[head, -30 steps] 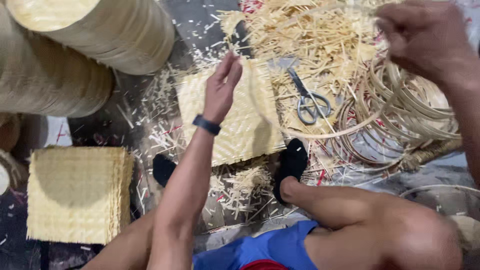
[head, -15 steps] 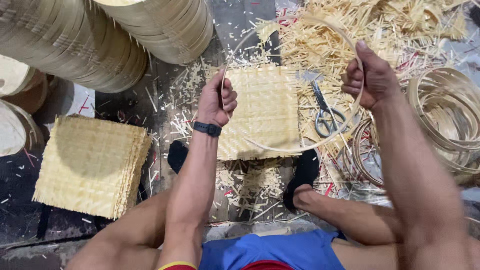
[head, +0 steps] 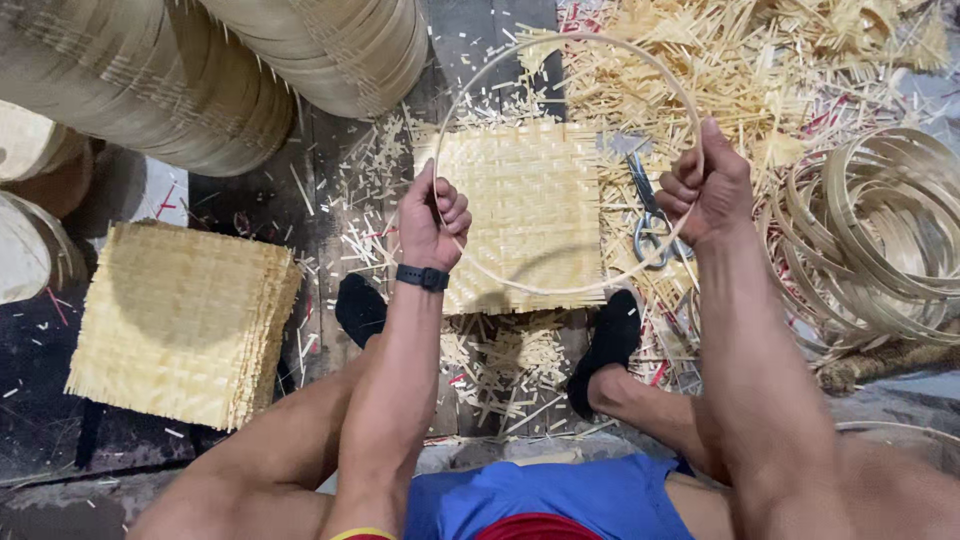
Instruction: The person assembles a bamboo steamer basket by placing a circular wooden rim onto a woven bamboo mat, cutting the excess mat away using shears, and then fitting the base into a pre-made cylindrical wall.
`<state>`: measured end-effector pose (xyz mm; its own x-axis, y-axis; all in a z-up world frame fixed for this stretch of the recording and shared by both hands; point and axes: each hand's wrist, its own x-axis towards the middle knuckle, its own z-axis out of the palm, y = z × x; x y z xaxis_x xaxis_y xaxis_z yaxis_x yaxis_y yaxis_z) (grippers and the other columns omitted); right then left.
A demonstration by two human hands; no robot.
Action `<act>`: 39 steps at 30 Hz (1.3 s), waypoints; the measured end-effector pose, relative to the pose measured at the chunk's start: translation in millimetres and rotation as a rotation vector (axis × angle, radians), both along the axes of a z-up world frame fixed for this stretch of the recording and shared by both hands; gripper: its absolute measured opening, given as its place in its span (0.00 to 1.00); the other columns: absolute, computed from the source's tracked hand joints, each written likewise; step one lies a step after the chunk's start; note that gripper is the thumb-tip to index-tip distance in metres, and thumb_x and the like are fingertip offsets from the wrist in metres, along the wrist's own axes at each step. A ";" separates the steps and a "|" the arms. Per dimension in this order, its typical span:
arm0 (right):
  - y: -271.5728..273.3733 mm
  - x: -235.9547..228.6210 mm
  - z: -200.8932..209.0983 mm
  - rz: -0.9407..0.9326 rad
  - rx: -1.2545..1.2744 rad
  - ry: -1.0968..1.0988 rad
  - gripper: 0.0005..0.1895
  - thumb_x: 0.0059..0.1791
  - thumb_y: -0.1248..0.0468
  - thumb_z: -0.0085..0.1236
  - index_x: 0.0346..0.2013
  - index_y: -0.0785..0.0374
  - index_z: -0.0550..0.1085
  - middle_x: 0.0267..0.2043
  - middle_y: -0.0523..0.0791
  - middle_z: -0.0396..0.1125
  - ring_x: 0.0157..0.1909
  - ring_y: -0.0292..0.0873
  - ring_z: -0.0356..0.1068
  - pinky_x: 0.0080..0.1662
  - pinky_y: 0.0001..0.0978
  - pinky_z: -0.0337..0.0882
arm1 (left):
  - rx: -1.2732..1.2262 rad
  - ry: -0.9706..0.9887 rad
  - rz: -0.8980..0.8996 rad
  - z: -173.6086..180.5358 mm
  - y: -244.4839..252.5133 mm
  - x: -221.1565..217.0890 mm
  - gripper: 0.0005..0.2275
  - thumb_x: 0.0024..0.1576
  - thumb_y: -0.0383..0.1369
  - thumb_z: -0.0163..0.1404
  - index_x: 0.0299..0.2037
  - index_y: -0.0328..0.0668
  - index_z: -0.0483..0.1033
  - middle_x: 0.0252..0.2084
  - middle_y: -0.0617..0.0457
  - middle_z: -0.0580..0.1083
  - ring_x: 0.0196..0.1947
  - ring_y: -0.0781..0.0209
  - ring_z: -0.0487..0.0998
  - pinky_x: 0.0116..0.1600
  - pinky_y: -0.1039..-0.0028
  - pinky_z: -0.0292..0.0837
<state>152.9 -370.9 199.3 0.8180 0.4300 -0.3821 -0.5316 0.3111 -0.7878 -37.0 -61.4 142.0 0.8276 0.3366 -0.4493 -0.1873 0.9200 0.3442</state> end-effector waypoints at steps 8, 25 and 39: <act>-5.6 7.2 -30.1 0.041 0.007 -0.058 0.32 0.57 0.41 0.59 0.19 0.53 0.60 0.15 0.35 0.46 0.16 0.34 0.50 0.20 0.28 0.54 | -0.030 -0.073 0.024 -21.1 4.6 -14.4 0.18 0.65 0.41 0.52 0.23 0.43 0.72 0.16 0.59 0.63 0.14 0.67 0.60 0.17 0.78 0.54; 42.7 -20.4 -180.0 0.218 -1.039 -0.866 0.22 0.45 0.72 0.64 0.55 0.65 0.81 0.34 0.52 0.73 0.36 0.46 0.73 0.42 0.37 0.71 | 1.490 0.944 0.041 -168.2 41.6 -53.1 0.09 0.45 0.31 0.64 0.34 0.39 0.86 0.31 0.48 0.81 0.30 0.57 0.82 0.41 0.70 0.77; 39.3 -27.2 -181.9 0.126 -1.000 -0.566 0.13 0.45 0.68 0.68 0.43 0.69 0.82 0.34 0.51 0.78 0.33 0.39 0.77 0.39 0.28 0.75 | 1.406 1.064 -0.187 -156.3 51.3 -50.4 0.09 0.42 0.33 0.66 0.32 0.42 0.86 0.28 0.50 0.82 0.28 0.58 0.83 0.41 0.71 0.78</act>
